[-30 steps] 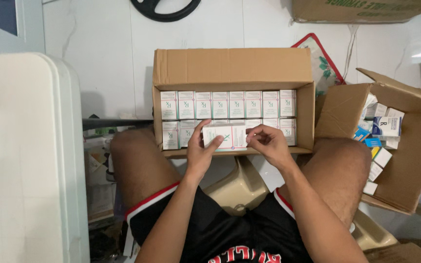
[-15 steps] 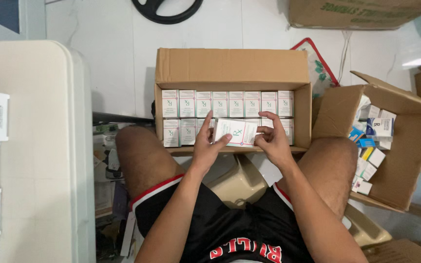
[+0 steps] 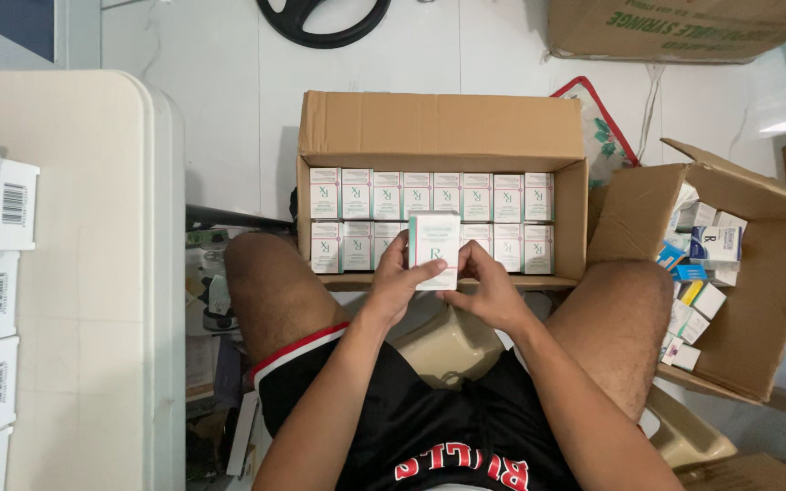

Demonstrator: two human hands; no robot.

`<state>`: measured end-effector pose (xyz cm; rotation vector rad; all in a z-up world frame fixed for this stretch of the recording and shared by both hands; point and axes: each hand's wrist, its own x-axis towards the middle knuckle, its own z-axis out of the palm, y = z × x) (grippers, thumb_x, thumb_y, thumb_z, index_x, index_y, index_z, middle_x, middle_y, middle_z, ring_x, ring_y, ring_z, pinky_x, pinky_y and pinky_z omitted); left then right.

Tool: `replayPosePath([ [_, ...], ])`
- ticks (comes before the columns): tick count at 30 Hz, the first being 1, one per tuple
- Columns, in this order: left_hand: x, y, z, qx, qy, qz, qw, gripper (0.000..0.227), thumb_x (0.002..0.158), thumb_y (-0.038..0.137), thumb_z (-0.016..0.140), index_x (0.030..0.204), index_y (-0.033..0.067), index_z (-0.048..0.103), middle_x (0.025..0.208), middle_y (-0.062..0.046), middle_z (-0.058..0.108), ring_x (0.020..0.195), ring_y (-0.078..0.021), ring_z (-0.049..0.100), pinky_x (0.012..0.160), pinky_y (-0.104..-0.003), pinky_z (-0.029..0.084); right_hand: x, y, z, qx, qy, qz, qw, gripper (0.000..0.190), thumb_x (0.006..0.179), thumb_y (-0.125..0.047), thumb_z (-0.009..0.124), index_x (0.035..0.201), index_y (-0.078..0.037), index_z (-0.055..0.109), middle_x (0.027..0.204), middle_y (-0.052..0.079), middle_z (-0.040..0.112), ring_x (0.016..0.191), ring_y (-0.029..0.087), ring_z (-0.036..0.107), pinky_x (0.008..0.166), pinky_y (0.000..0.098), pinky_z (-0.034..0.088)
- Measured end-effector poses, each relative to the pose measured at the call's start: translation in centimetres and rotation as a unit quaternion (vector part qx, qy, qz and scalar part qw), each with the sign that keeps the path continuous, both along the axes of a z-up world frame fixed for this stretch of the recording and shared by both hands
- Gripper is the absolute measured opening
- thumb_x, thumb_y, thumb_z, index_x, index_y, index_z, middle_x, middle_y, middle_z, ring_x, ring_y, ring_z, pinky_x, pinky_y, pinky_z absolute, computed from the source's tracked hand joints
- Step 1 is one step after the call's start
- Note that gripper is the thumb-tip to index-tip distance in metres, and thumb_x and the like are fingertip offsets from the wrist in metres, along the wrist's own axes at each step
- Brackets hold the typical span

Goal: The person repeatedly picks small white boxes from a large cardboard box, opens them to reveal vials, and places them on a nearby table. The person continues this process throughout the clip.

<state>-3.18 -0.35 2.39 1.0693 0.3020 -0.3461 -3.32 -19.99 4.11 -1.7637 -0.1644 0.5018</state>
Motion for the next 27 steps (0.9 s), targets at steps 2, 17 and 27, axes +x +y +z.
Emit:
replayPosePath([
  [2, -0.3, 0.1, 0.5, 0.042, -0.014, -0.008, 0.999, 0.058, 0.079, 0.001, 0.078, 0.132, 0.0026, 0.056, 0.117, -0.007, 0.069, 0.109, -0.0163, 0.067, 0.096, -0.033, 0.055, -0.1, -0.1, 0.1, 0.013, 0.028, 0.011, 0.999, 0.041, 0.081, -0.004, 0.084, 0.107, -0.006, 0.052, 0.104, 0.008, 0.060, 0.100, 0.019, 0.065, 0.096, 0.0357, 0.057],
  [17, -0.3, -0.4, 3.9, 0.531, -0.203, -0.005, 0.822, 0.056, 0.061, -0.001, 0.084, 0.113, 0.0182, 0.077, 0.135, -0.015, 0.056, 0.130, -0.0362, 0.056, 0.108, -0.040, 0.048, 1.2, -1.9, 0.1, 0.171, 0.105, -0.071, 0.977, 0.056, 0.101, -0.005, 0.066, 0.155, -0.008, 0.051, 0.145, 0.013, 0.062, 0.107, 0.017, 0.061, 0.095, 0.0351, 0.054],
  [27, 0.2, -0.5, 2.1, 0.271, -0.175, 0.034, 0.946, 0.090, 0.080, 0.020, 0.086, 0.153, 0.0051, 0.036, 0.145, -0.021, 0.050, 0.131, -0.0305, 0.051, 0.107, -0.041, 0.045, 2.4, -0.9, 1.6, 0.217, 0.099, -0.162, 0.957, 0.084, 0.074, 0.012, 0.073, 0.147, -0.012, 0.039, 0.133, 0.012, 0.054, 0.109, 0.019, 0.065, 0.088, 0.0304, 0.060],
])
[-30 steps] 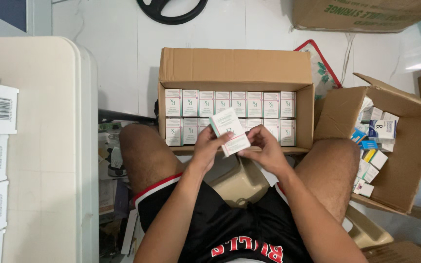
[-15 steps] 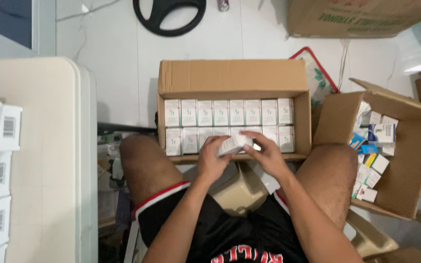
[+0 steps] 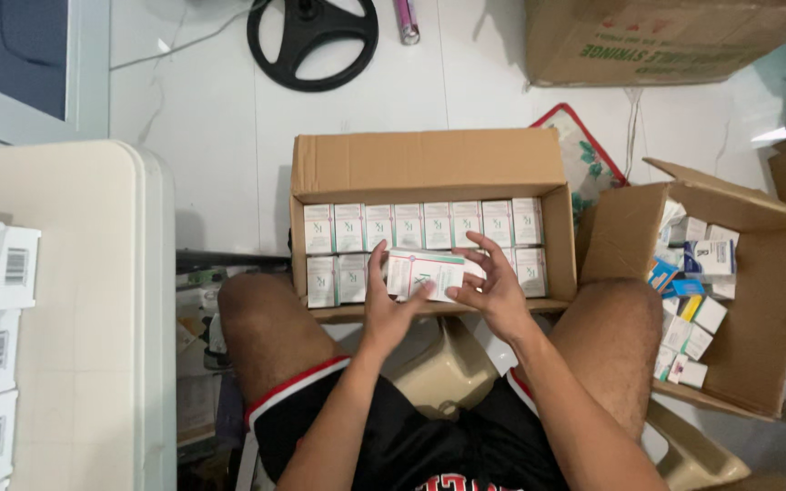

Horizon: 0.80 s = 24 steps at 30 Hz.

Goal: The person repeatedly picks small white boxes from a large cardboard box, opens them to reveal vials, and places them on a nearby table. The person continues this process throughout the clip.

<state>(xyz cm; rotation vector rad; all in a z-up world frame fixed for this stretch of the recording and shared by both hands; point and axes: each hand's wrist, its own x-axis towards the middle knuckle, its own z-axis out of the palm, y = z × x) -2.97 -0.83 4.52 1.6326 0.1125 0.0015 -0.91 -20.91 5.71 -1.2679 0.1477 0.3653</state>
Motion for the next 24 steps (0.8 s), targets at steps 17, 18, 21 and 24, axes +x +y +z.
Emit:
replayPosePath([
  [17, 0.6, 1.2, -2.1, -0.132, 0.265, 0.043, 0.954, 0.068, 0.083, 0.006, 0.078, 0.142, 0.0162, 0.045, 0.112, -0.011, 0.067, 0.098, -0.0175, 0.066, 0.076, -0.031, 0.055, -0.4, -0.5, -1.6, -0.091, -0.004, 0.009, 0.996, 0.056, 0.084, 0.008, 0.070, 0.135, -0.004, 0.049, 0.121, 0.017, 0.066, 0.097, 0.016, 0.067, 0.084, 0.0304, 0.060],
  [18, 0.5, 1.3, -2.3, -0.126, 0.256, 0.037, 0.958, 0.068, 0.083, 0.006, 0.078, 0.142, 0.0155, 0.045, 0.111, -0.011, 0.067, 0.098, -0.0178, 0.066, 0.078, -0.031, 0.055, -0.4, -0.4, -1.3, -0.116, -0.010, 0.017, 0.993, 0.057, 0.084, 0.009, 0.069, 0.135, -0.004, 0.049, 0.121, 0.017, 0.066, 0.097, 0.016, 0.067, 0.082, 0.0301, 0.059],
  [21, -0.1, 1.0, -3.5, -0.122, 0.240, 0.024, 0.963, 0.069, 0.083, 0.005, 0.079, 0.141, 0.0127, 0.043, 0.113, -0.011, 0.066, 0.104, -0.0194, 0.065, 0.084, -0.033, 0.056, -0.5, -0.1, -0.7, -0.182, -0.005, 0.012, 0.983, 0.056, 0.081, 0.010, 0.067, 0.130, -0.006, 0.045, 0.116, 0.016, 0.065, 0.094, 0.015, 0.065, 0.079, 0.0286, 0.057],
  [24, -0.5, 0.3, -4.9, -0.122, 0.222, 0.004, 0.967, 0.064, 0.088, 0.007, 0.079, 0.144, 0.0080, 0.047, 0.124, -0.013, 0.068, 0.112, -0.0220, 0.066, 0.092, -0.033, 0.055, -0.6, -0.3, -0.8, -0.264, 0.005, -0.007, 0.965, 0.049, 0.082, 0.011, 0.059, 0.125, -0.007, 0.044, 0.106, 0.015, 0.070, 0.090, 0.013, 0.068, 0.075, 0.0258, 0.057],
])
